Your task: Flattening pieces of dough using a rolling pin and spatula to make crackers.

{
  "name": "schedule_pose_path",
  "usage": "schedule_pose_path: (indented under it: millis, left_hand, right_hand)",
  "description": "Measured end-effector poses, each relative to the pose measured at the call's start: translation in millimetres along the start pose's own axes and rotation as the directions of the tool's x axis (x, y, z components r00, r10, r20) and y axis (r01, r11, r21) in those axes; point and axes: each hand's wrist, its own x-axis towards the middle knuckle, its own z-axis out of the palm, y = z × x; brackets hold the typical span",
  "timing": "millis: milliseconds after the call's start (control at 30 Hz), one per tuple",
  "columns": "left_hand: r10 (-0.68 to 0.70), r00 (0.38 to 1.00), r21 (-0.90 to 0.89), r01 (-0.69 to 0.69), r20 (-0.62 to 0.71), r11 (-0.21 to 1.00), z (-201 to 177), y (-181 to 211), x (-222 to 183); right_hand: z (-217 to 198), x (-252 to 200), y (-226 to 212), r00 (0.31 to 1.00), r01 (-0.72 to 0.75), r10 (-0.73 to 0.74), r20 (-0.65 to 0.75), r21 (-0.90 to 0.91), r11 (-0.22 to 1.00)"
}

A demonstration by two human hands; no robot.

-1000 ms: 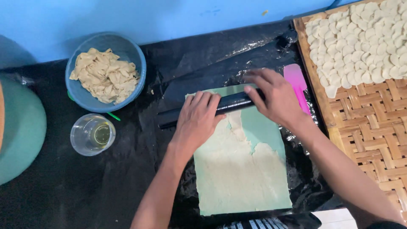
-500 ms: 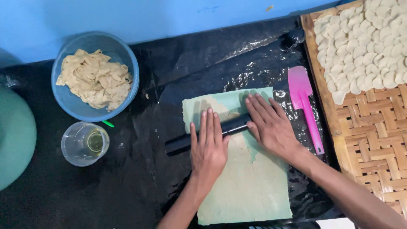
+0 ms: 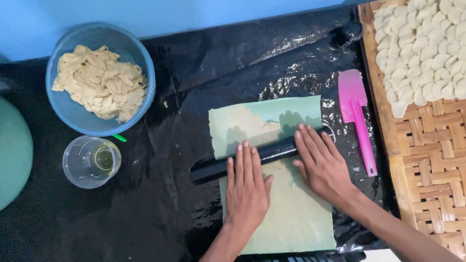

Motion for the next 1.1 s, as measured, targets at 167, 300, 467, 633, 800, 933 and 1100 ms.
schedule_pose_path:
  millis: [167,300,467,633,800,933,1100]
  left_hand:
    - [-0.01,0.998,0.007,0.011,-0.068,1.0,-5.3,-13.0,32.4]
    - [-0.025,0.993,-0.003,0.025,-0.118,1.0,-17.9,-31.2,74.4]
    - [-0.027,0.997,0.07,0.032,-0.075,0.997,-16.1,-59.2,120.8]
    - [-0.059,0.998,0.014,0.06,-0.038,0.998,-27.4,-75.2,154.2]
    - [0.039,0.919,0.125,0.011,-0.393,0.992,-36.4,-77.0,157.4]
    - [0.118,0.91,0.076,-0.095,-0.398,0.993,-23.4,-72.6,123.7]
    - [0.231,0.916,0.029,-0.235,-0.329,0.972,-33.7,-68.0,100.6]
  right_hand:
    - [-1.7,38.2,7.5,1.0,0.004,-0.004,0.018,0.026,1.0]
    - [2.4,82.7,19.1,0.999,0.006,-0.008,0.052,0.031,1.0]
    - [7.6,125.8,31.7,0.997,-0.009,0.005,0.082,0.05,0.999]
    - [11.5,160.7,40.2,0.999,-0.043,0.041,0.012,0.129,0.991]
    - [26.2,186.0,51.4,0.976,-0.115,0.131,-0.174,0.097,0.989]
    - [36.6,196.1,58.9,0.947,-0.114,0.125,-0.296,0.056,0.992]
    - [19.1,197.7,48.4,0.862,-0.049,0.138,-0.488,0.191,0.98]
